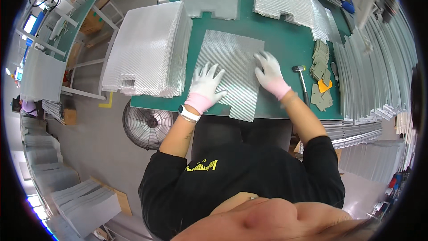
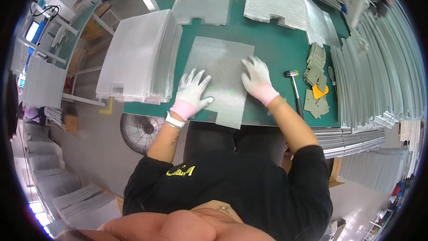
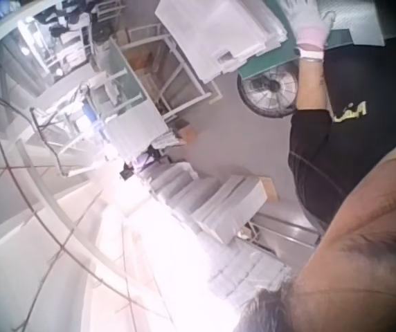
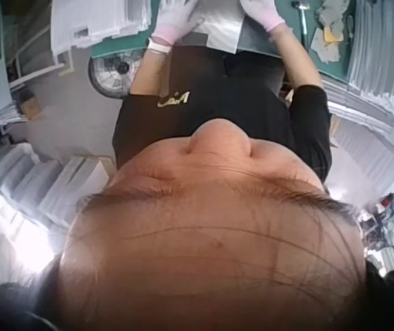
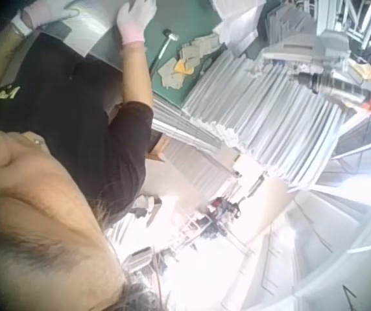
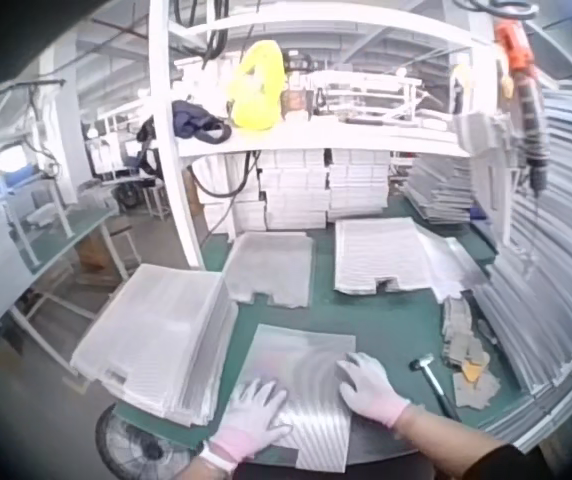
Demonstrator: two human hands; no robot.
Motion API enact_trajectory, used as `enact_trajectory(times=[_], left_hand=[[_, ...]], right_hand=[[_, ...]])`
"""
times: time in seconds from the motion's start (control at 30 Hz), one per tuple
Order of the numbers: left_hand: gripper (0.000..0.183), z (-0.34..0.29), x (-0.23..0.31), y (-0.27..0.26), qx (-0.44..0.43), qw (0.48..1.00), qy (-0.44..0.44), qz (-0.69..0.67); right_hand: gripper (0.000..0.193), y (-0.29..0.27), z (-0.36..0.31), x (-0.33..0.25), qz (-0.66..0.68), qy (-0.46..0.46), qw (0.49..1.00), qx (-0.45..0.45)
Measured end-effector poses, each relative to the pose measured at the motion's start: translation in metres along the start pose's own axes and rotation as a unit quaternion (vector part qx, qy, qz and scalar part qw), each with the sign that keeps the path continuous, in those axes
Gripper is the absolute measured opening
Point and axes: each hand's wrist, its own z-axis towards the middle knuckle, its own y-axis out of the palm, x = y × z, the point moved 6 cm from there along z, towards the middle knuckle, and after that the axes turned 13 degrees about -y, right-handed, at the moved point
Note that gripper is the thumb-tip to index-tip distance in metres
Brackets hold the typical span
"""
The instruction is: The person assembles light fixtures by placing a metal frame over a mesh panel and securing it with a power drill. They repeat this process multiple times, handling mesh panels, metal frames, and a power drill on a green workbench.
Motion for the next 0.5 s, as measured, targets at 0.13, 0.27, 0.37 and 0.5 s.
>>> enact_trajectory(times=[0.13,0.27,0.37,0.5], left_hand=[[0.080,0.006,-0.006,0.024,-0.047,0.998,-0.044,0.027],[0.080,0.009,-0.008,0.022,-0.051,0.998,-0.044,-0.013],[0.080,0.008,-0.010,0.021,-0.052,0.997,-0.051,-0.024],[0.079,0.009,-0.009,0.018,-0.061,0.996,-0.053,-0.041]], right_hand=[[0.046,0.043,0.111,0.045,0.072,0.032,0.991,0.109],[0.068,0.078,0.203,0.110,0.065,0.306,0.949,0.041],[0.068,0.062,0.235,0.086,-0.040,0.318,0.942,-0.099],[0.062,0.038,0.262,0.078,-0.037,0.178,0.981,0.068]])
